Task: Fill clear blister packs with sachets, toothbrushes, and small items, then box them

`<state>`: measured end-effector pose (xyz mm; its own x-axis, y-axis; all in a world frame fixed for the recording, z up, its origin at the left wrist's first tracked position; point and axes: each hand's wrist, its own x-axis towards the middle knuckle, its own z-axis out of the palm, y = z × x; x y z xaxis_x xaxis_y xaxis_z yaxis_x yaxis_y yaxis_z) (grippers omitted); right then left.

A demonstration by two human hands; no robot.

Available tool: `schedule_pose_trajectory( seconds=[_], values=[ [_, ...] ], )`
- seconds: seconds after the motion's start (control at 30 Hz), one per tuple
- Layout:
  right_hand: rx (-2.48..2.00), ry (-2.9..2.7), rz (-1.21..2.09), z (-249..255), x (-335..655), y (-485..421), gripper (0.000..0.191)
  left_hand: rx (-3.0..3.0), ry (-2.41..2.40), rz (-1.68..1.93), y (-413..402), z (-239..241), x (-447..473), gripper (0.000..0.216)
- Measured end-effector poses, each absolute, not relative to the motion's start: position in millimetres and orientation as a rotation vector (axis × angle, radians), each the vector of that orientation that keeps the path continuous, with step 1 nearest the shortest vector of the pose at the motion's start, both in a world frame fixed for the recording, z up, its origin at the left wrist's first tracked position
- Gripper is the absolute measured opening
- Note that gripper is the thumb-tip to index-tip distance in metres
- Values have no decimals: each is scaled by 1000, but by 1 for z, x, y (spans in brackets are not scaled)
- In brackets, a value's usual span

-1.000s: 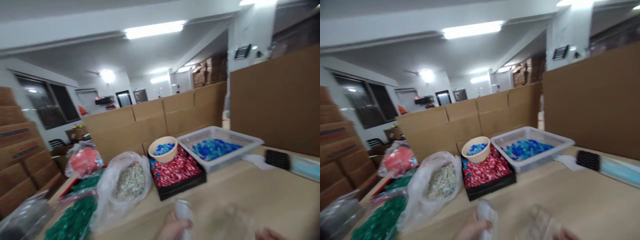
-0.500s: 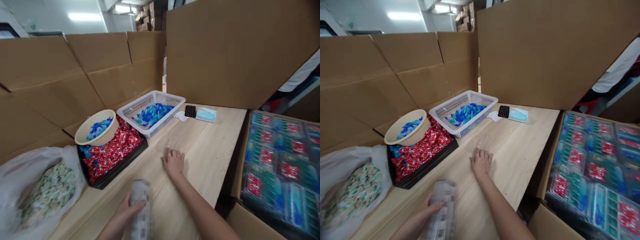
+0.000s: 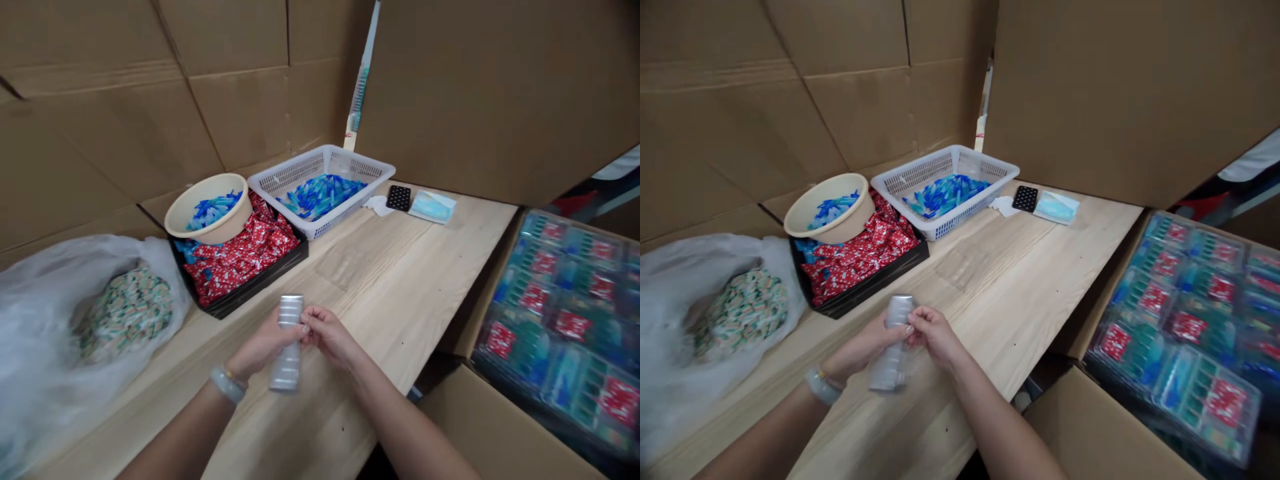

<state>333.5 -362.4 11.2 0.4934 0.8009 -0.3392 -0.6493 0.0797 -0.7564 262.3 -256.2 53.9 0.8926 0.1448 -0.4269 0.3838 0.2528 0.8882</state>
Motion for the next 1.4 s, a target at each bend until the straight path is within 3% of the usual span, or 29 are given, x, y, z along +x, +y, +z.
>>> schedule_pose_trajectory(
  seconds=[0.3,0.7,0.9,1.13,1.33,1.4],
  values=[
    [-1231,-244,1198,41,359,-373,25,1382,424,-116,-263,60,262,42],
    [-1258,-300,1281,38,368,-376,22,1415,397,-79,-275,62,265,46],
    [-1407,-169,1037,45,356,-424,21,1393,486,-117,-282,75,259,50],
    [-1463,225,602,13,435,-536,16,1499,615,-204,-284,77,269,51],
    [-1635,181,447,26,402,-480,22,1596,572,-210,-302,69,284,52],
    [-1306,-91,790,28,373,-447,34,1600,497,-218,-303,64,286,48]
  ],
)
